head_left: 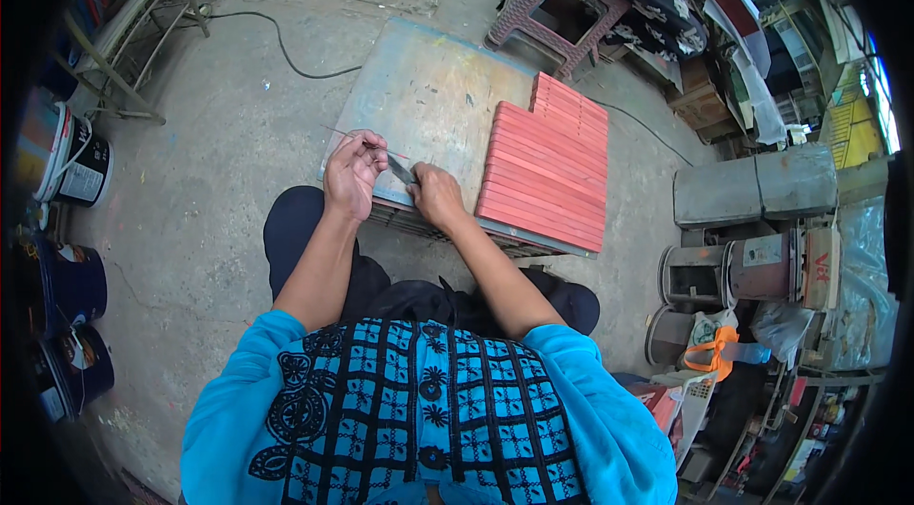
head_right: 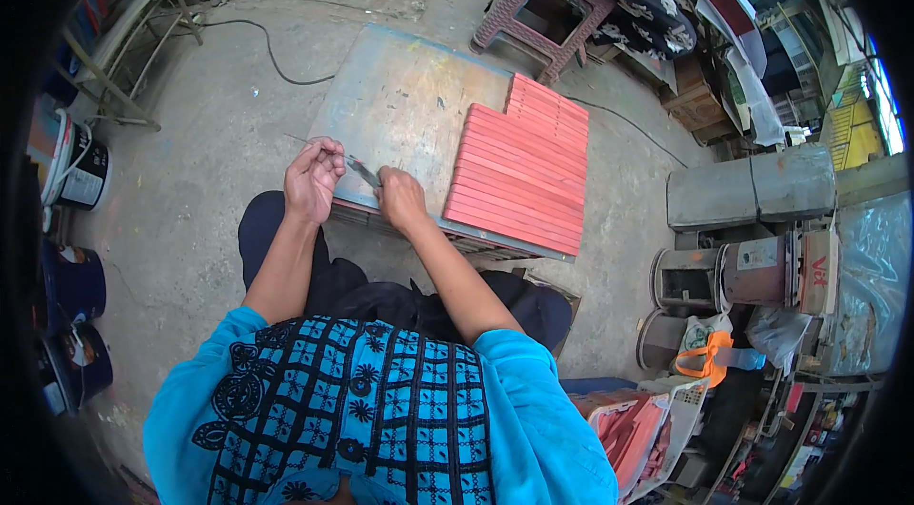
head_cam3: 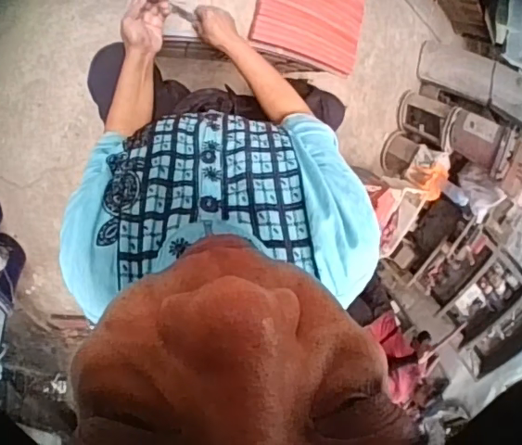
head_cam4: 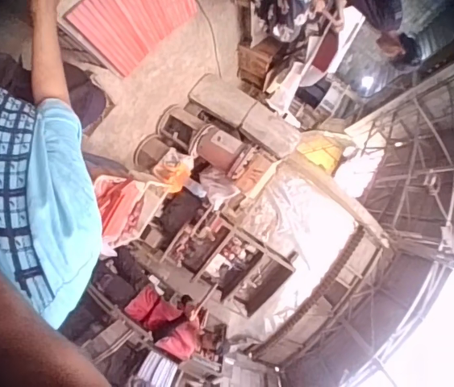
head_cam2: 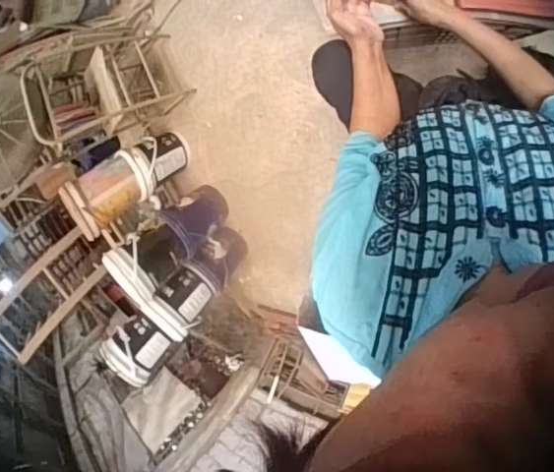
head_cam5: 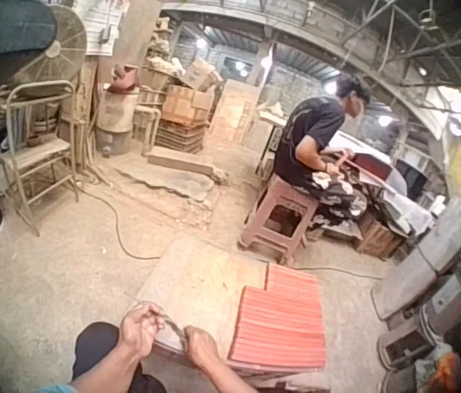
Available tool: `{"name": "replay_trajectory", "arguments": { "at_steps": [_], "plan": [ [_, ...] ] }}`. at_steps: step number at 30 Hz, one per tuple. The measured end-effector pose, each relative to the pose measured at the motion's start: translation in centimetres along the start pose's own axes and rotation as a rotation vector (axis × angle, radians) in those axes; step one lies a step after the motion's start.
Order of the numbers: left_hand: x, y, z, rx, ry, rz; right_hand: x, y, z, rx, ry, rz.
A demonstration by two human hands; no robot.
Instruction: The person takes red wooden slats from a crate, aligns them into stacks on a workspace, and then fastens small metal hardware to the wood using a handheld tool.
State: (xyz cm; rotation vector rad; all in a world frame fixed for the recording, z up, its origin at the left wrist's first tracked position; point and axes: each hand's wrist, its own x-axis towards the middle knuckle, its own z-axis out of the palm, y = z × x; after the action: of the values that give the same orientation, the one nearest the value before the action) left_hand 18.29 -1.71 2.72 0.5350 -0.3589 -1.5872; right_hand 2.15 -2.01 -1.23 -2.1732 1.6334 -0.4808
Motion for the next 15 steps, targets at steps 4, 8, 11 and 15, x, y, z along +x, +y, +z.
{"name": "replay_trajectory", "arguments": {
  "at_steps": [4,8,11,15],
  "plan": [
    [0.2,-0.7,0.2,0.047,0.0,-0.01,-3.9,-0.3,-0.2,0.088,0.057,-0.006],
    [0.3,-1.8,0.3,0.13,0.031,-0.015,-9.3,0.3,-0.9,0.222,0.024,0.097],
    [0.2,-2.6,0.7,0.285,0.105,-0.045,-13.3,1.5,-2.0,0.271,-0.018,0.17],
    [2.0,-4.0,1.6,0.839,0.189,-0.037,-15.7,2.7,-3.0,0.724,-0.239,0.677]
  ]
}}
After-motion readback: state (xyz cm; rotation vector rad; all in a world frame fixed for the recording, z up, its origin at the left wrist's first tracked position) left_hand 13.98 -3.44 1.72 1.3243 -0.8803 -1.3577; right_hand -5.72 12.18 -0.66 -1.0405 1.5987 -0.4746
